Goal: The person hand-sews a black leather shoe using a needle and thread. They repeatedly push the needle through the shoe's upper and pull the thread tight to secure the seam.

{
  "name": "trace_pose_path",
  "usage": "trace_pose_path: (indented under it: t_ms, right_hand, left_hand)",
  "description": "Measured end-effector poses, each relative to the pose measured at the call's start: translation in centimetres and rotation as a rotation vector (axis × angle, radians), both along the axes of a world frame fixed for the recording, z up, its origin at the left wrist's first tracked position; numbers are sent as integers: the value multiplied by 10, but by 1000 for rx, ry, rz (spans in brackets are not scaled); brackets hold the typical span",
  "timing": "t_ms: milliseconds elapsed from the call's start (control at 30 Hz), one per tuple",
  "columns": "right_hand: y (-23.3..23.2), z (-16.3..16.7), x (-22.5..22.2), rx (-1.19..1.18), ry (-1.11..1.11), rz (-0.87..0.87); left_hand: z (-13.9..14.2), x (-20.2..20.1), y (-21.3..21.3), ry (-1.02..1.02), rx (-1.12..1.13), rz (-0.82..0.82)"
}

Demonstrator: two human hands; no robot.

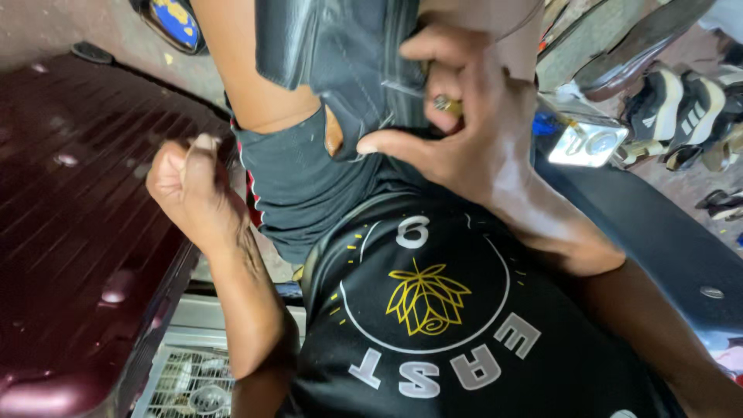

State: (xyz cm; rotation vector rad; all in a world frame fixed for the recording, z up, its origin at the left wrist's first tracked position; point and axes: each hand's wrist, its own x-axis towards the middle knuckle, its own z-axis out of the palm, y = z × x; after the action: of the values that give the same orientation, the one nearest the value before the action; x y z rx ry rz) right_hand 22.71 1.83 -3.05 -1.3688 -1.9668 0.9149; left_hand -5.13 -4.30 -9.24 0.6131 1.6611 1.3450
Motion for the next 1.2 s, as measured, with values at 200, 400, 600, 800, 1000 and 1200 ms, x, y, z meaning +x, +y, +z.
trace_pose_path:
  t_ms: [200,400,600,800,1000,1200]
  right_hand:
    - [4,12,7,-74,-21,38]
    - [3,28,26,-140,-196,84]
    - [28,78,33,-43,-490,251]
    - [14,39,28,75,-341,199]
    - [1,29,51,-213,-87,89]
    - [16,23,13,-133,289,58]
  left_hand:
    - [16,14,11,331,99,-178]
    - [54,63,37,688,318,-750]
    - [30,75,47,661,245,-708]
    - [25,80,32,478,287,-507]
    - [29,73,28,294,146,-578]
    - [35,65,39,518,298,-870]
